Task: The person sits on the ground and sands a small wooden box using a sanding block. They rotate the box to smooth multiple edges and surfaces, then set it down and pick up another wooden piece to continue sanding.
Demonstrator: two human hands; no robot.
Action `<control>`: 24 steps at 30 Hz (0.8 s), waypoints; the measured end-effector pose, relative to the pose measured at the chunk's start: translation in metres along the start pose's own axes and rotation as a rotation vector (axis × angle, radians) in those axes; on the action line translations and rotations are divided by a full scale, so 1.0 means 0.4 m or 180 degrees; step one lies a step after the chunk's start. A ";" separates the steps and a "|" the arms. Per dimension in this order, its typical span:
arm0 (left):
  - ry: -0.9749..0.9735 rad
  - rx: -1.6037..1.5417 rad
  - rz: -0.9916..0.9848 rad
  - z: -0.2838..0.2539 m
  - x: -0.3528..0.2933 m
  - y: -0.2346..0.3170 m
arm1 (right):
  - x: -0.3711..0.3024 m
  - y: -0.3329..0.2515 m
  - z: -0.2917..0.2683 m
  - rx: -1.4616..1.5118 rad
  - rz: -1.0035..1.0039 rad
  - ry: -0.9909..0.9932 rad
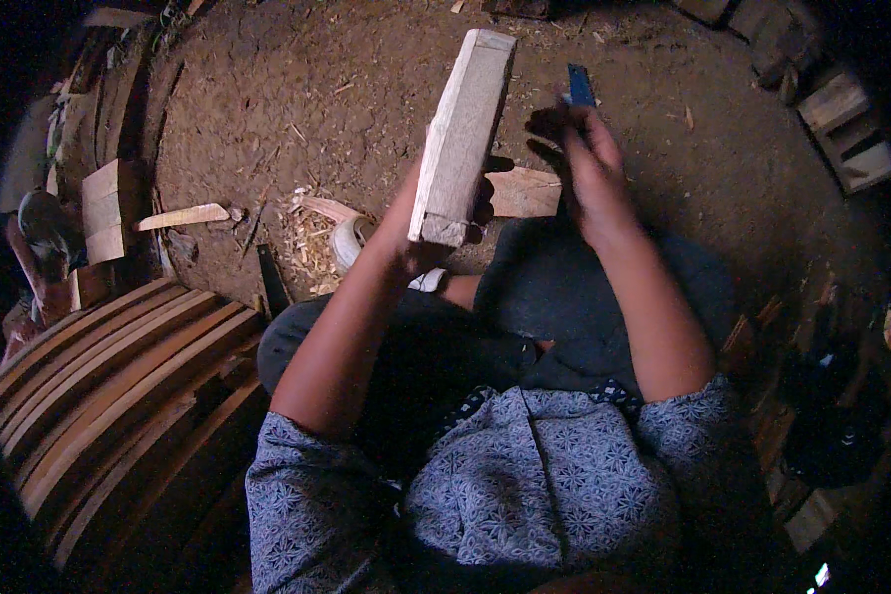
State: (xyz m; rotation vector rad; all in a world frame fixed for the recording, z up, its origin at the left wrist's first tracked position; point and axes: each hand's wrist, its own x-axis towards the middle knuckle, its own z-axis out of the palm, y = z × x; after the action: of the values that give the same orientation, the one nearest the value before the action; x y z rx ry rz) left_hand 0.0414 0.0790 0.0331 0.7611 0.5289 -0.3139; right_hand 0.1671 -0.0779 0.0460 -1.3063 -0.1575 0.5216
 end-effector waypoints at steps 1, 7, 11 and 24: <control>0.0046 0.0010 -0.0038 -0.013 0.001 -0.014 | 0.000 0.013 -0.004 0.0058 0.0186 -0.0157; 0.0134 0.0300 -0.0144 0.027 -0.010 -0.018 | 0.049 0.127 -0.035 -0.4038 -0.1743 -0.1343; 0.0364 0.0873 -0.0009 0.048 -0.021 -0.016 | 0.024 0.137 -0.018 -0.2664 -0.0896 -0.0948; 0.0891 0.2158 0.2336 0.124 -0.060 0.017 | 0.022 0.077 -0.015 -0.0490 0.0394 0.0460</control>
State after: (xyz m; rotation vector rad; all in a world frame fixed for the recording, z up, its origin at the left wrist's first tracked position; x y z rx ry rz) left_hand 0.0414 0.0498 0.0800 1.6083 0.3646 0.3276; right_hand 0.1689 -0.0740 0.0138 -1.5057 0.0038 0.5258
